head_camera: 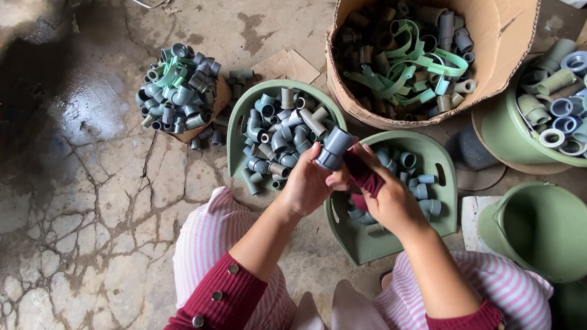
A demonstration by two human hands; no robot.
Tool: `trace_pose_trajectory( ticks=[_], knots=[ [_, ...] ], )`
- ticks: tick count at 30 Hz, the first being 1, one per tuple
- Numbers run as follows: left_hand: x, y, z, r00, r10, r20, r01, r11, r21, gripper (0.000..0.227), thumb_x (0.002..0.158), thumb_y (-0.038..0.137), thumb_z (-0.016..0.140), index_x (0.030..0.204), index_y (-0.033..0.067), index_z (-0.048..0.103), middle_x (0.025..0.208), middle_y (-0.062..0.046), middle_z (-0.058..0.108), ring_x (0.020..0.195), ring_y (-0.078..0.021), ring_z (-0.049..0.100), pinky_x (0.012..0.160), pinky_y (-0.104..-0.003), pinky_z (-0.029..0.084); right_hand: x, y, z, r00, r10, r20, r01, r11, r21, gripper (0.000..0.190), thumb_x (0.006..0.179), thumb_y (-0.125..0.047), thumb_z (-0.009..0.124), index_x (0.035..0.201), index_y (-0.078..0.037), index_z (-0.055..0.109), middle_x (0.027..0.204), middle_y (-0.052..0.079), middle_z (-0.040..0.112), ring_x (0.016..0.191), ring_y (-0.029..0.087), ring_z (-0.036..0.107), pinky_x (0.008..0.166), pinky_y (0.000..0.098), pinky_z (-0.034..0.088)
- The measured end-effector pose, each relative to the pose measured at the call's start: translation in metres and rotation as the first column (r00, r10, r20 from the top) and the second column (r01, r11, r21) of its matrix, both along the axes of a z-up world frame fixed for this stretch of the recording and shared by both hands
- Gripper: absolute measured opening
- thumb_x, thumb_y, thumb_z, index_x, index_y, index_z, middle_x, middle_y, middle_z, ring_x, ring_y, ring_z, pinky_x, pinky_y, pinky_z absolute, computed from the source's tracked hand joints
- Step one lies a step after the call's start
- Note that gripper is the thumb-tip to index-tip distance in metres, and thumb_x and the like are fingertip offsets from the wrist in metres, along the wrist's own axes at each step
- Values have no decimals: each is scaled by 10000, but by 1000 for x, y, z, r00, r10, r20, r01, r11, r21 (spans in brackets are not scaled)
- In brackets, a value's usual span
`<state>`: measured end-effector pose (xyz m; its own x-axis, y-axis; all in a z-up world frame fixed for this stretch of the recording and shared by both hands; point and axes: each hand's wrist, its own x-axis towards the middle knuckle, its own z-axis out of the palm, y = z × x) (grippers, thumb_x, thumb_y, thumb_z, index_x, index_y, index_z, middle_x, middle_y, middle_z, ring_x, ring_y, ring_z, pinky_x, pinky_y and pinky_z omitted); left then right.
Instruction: The person sits on the floor and repeatedly picks up small gray plastic pipe fittings from a cardboard box, wipes each one with a maroon cloth, and places it into a green basin. The person handles the fittings one at a time, turning them over to wipe different sides before depositing them.
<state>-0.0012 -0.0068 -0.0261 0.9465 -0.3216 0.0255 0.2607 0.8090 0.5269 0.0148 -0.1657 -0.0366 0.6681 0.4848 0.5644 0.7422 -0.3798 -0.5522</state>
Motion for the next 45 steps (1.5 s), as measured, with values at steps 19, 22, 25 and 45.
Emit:
trace_pose_trajectory(
  ticks=[19,22,25,45],
  knots=[
    [-2,-27,-10,934,105,341,-309,715,627,255,955,268,274,1056,97,433,761,30,371,749,-91,353,712,-246,327,-25,16,14,987,-152,-50,158,976,147,576,861,-203,436,1340,21,209,1422,191,87,1233,380,249,998,416,275],
    [0,-31,-18,948,16,318,-253,646,720,272,959,282,260,987,99,459,704,3,386,698,-117,394,667,-262,356,-17,7,15,954,-277,-118,292,946,142,538,839,-265,463,1298,-48,286,1281,134,304,1081,330,410,870,400,377],
    [-4,-31,-28,970,-74,232,-152,559,815,278,955,305,277,951,114,478,661,-47,427,662,-154,449,634,-298,401,1,-6,-1,891,-449,-61,452,891,51,275,793,-294,559,1039,-175,527,958,-5,553,802,250,581,671,347,477],
    [37,-48,-114,734,134,-666,490,575,655,369,768,434,545,865,80,512,704,-68,512,507,-119,371,494,-254,342,44,-88,78,470,-394,-790,851,438,288,420,730,-499,552,893,-118,486,775,0,641,682,110,651,629,237,559]
  ],
)
